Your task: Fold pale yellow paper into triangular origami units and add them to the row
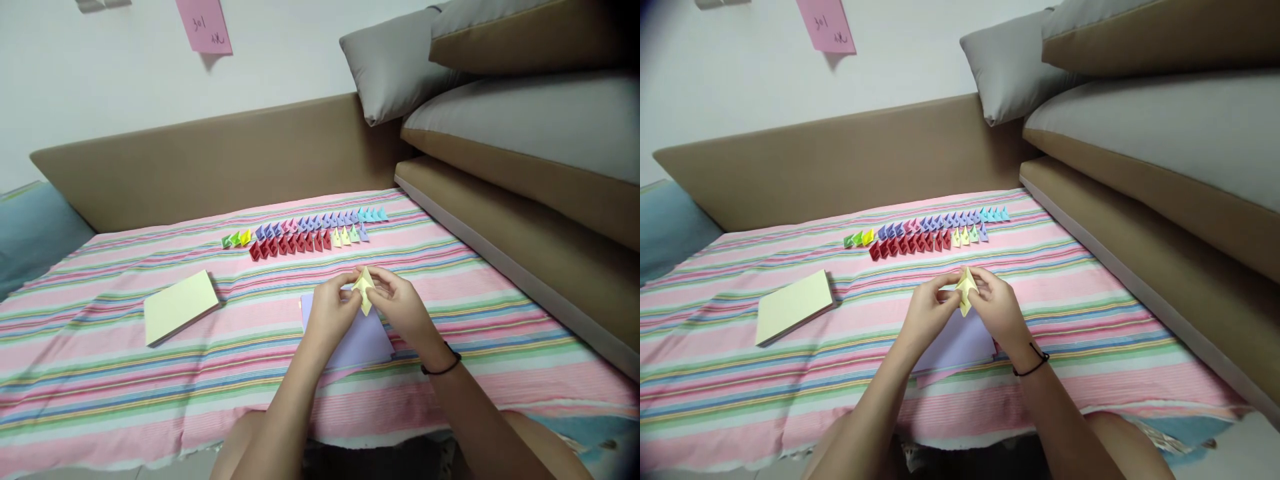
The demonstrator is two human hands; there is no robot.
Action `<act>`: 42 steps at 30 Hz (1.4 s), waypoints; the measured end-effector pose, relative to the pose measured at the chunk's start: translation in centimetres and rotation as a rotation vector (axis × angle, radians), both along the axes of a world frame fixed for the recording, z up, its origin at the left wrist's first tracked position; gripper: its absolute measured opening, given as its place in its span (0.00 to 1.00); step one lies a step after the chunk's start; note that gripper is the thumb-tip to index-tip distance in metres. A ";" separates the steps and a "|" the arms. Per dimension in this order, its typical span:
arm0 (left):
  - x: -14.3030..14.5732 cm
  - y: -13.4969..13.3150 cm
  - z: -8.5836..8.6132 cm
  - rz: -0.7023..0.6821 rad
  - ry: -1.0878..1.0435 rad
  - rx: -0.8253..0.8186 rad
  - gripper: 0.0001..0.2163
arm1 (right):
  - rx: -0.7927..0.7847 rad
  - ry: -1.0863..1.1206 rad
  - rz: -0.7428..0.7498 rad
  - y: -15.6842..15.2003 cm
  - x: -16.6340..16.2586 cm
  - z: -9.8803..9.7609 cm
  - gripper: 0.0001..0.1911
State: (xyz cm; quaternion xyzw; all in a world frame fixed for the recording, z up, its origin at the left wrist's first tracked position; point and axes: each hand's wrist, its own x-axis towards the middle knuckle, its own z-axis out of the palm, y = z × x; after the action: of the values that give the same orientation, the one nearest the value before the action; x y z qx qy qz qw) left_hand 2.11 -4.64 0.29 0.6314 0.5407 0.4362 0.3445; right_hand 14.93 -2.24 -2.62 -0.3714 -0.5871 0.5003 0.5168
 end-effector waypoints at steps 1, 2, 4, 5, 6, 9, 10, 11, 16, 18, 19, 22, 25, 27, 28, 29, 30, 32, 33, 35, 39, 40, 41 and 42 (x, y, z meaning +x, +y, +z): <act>0.0 0.0 -0.1 -0.001 -0.027 0.007 0.19 | 0.001 0.005 -0.005 0.0 -0.1 -0.1 0.23; 0.0 0.0 -0.2 -0.005 -0.053 0.012 0.19 | -0.001 0.011 -0.011 0.0 -0.1 -0.1 0.23; -0.1 0.1 -0.3 -0.024 -0.090 0.014 0.20 | -0.015 0.026 -0.029 -0.1 -0.2 -0.1 0.22; 0.0 0.1 -0.4 -0.043 -0.101 0.008 0.19 | -0.028 0.028 -0.046 -0.2 -0.3 -0.1 0.21; 0.0 0.0 -0.4 -0.066 -0.110 0.000 0.19 | -0.045 0.024 -0.070 -0.2 -0.3 0.0 0.20; 0.2 -0.1 -0.4 -0.132 -0.143 -0.019 0.18 | -0.086 -0.033 -0.181 -0.5 -0.4 0.2 0.16; 0.3 -0.1 -0.4 -0.143 -0.149 -0.028 0.18 | -0.086 -0.058 -0.230 -0.6 -0.5 0.2 0.14; 0.4 -0.1 -0.5 -0.144 -0.151 -0.039 0.18 | -0.079 -0.079 -0.276 -0.6 -0.5 0.3 0.13; 0.8 -0.1 -0.7 -0.075 -0.137 -0.053 0.20 | -0.056 -0.040 -0.241 -0.6 -0.6 0.3 0.14; 0.7 0.0 -0.7 -0.059 -0.132 -0.042 0.21 | -0.061 0.007 -0.174 -0.6 -0.7 0.3 0.18; 0.7 0.0 -0.7 -0.056 -0.130 -0.039 0.21 | -0.059 0.017 -0.164 -0.6 -0.7 0.3 0.19; 0.7 0.0 -0.7 -0.064 -0.121 -0.032 0.21 | -0.022 -0.042 -0.220 -0.7 -0.7 0.2 0.17; 0.8 -0.1 -0.8 -0.096 -0.102 -0.030 0.21 | 0.044 -0.157 -0.354 -0.7 -0.7 0.1 0.11; 0.9 -0.1 -0.9 -0.109 -0.087 -0.033 0.21 | 0.072 -0.208 -0.419 -0.7 -0.7 0.0 0.09; 0.9 -0.1 -0.9 -0.103 -0.081 -0.033 0.21 | 0.074 -0.215 -0.419 -0.7 -0.7 0.0 0.09; 0.9 -0.1 -0.9 -0.090 -0.076 -0.031 0.22 | 0.068 -0.208 -0.394 -0.6 -0.7 -0.1 0.09; 0.9 -0.1 -0.9 -0.075 -0.072 -0.031 0.22 | 0.057 -0.191 -0.351 -0.6 -0.7 -0.1 0.10; 0.8 0.0 -0.9 -0.048 -0.066 -0.034 0.22 | 0.030 -0.153 -0.263 -0.6 -0.7 -0.1 0.14; 0.8 0.0 -0.9 -0.042 -0.062 -0.036 0.23 | 0.024 -0.147 -0.240 -0.6 -0.7 -0.1 0.16; 0.8 -0.1 -0.9 -0.048 -0.061 -0.029 0.23 | 0.040 -0.174 -0.255 -0.6 -0.7 -0.1 0.16; 0.8 -0.1 -1.1 -0.112 -0.073 -0.006 0.23 | 0.101 -0.284 -0.380 -0.6 -0.8 -0.1 0.10; 0.8 -0.1 -1.1 -0.118 -0.071 -0.007 0.23 | 0.108 -0.301 -0.399 -0.5 -0.8 -0.1 0.09; 0.8 0.0 -1.2 -0.113 -0.064 -0.010 0.23 | 0.108 -0.305 -0.398 -0.5 -0.8 -0.1 0.09; 0.8 0.0 -1.2 -0.100 -0.056 -0.012 0.23 | 0.102 -0.291 -0.378 -0.5 -0.8 -0.2 0.10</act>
State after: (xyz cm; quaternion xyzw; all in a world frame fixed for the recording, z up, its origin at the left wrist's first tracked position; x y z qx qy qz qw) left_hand 2.90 -4.66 -0.90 0.6431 0.5014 0.4326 0.3844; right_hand 14.15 -2.69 -2.79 -0.5162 -0.6001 0.3054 0.5293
